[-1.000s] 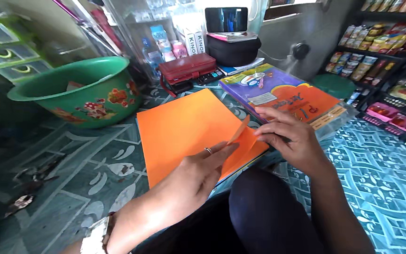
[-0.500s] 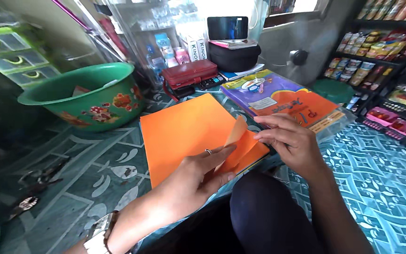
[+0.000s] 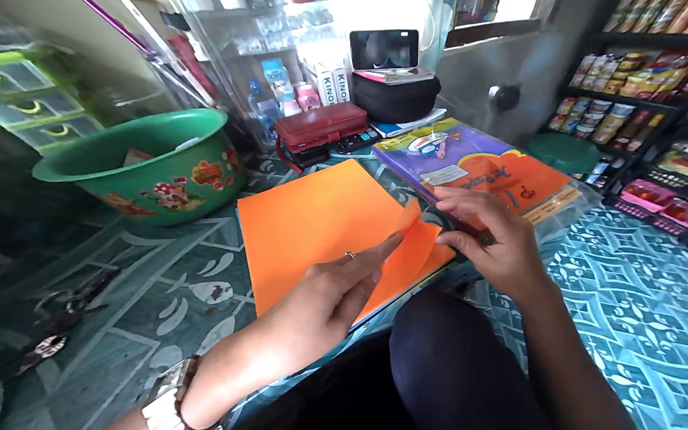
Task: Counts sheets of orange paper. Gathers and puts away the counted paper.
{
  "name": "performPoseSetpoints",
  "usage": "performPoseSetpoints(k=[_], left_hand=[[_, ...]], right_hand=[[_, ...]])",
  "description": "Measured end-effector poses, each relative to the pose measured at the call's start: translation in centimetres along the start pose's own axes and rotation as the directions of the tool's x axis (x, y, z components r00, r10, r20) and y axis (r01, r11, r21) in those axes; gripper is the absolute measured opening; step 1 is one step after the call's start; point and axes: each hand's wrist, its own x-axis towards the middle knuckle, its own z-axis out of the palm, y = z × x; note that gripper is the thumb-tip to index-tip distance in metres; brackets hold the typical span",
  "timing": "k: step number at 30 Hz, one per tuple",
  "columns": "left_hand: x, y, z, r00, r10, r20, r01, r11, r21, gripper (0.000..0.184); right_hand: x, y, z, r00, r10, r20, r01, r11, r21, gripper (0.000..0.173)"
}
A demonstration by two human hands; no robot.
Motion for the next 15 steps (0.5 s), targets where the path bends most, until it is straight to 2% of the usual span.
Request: performPoseSetpoints(k=[3, 6, 8, 11, 15], left_hand=[[0.0, 0.04, 0.06, 0.999, 0.04, -0.014, -0.04, 0.999, 0.02, 0.049], [-0.17, 0.06, 0.3, 0.999, 0.041, -0.011, -0.04, 0.999, 0.036, 0.045], [-0.23, 0.19, 0.44, 1.0, 0.013, -0.009, -0.013, 0.999, 0.034, 0.039], [-0.23, 0.29, 0.59, 1.0, -0.022, -0.017, 0.023, 1.0, 0.019, 0.047], [-0.18, 0.13, 0.43, 0.997, -0.074, 0.007, 0.074, 0.997, -0.029, 0.047]], right_hand=[[-0.04, 0.13, -0.15, 1.0, -0.001, 0.02, 0.001, 1.0, 0.012, 0.024], [-0.13, 0.12, -0.11, 1.0, 0.007, 0.031, -0.007, 1.0, 0.001, 0.02], [-0.17, 0.11, 0.02, 1.0, 0.011, 0.019, -0.011, 1.0, 0.001, 0.018], [-0.16, -0.03, 0.2, 1.0, 0.029, 0.001, -0.029, 1.0, -0.009, 0.018], [-0.17, -0.03, 0.4, 0.999, 0.025, -0.022, -0.026, 1.0, -0.01, 0.018]])
